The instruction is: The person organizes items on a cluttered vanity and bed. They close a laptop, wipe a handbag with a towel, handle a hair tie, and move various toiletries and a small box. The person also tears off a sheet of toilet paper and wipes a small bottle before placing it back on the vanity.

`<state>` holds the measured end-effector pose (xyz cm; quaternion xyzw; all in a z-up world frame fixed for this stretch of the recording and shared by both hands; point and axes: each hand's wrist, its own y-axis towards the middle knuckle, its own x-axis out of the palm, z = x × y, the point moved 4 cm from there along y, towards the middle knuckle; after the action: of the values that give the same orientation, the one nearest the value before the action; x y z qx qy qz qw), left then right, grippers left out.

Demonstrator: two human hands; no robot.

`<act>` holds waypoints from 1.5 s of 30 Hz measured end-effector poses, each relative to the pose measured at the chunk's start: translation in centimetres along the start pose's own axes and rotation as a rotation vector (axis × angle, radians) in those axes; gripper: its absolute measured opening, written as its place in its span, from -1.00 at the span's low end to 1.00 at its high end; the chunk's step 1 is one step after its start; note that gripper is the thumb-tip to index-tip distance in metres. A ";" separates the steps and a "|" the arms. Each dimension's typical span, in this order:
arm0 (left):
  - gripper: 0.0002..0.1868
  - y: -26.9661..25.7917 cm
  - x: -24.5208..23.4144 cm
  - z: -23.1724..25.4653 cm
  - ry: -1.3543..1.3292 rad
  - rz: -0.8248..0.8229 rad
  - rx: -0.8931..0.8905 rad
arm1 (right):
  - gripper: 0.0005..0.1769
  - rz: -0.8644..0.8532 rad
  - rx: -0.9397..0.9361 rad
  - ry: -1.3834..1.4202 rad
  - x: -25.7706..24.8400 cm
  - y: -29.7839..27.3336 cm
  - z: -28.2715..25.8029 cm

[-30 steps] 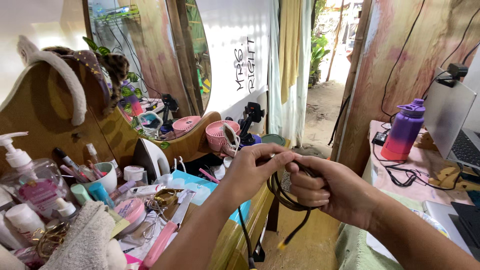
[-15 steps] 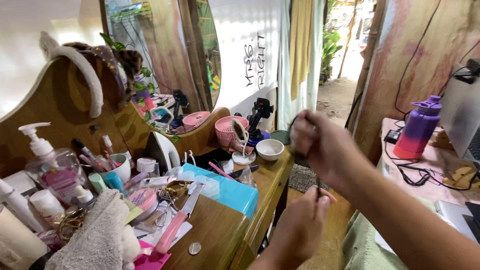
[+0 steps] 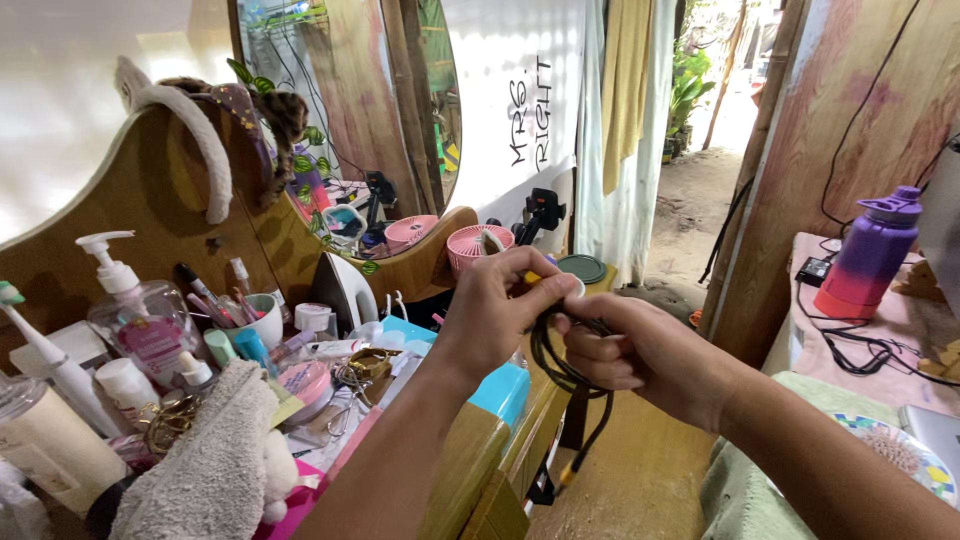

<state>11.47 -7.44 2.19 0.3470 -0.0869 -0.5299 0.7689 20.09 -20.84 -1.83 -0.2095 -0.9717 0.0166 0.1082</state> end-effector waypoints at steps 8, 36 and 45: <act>-0.81 1.2 -1.7 -2.2 -0.013 0.228 -0.032 | -0.63 -0.060 -0.063 0.009 0.8 0.0 -1.4; -0.80 -4.1 1.5 -4.5 -0.317 0.301 -0.690 | -0.81 0.272 -0.089 0.017 -1.6 1.6 0.5; -0.77 -3.8 0.7 -4.2 -0.146 0.324 -0.580 | -0.71 0.247 -0.065 0.291 -1.7 2.2 1.3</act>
<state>11.03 -6.98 -3.49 0.0567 -0.0412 -0.4271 0.9015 22.15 -19.51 -3.61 -0.3307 -0.9127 -0.0320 0.2380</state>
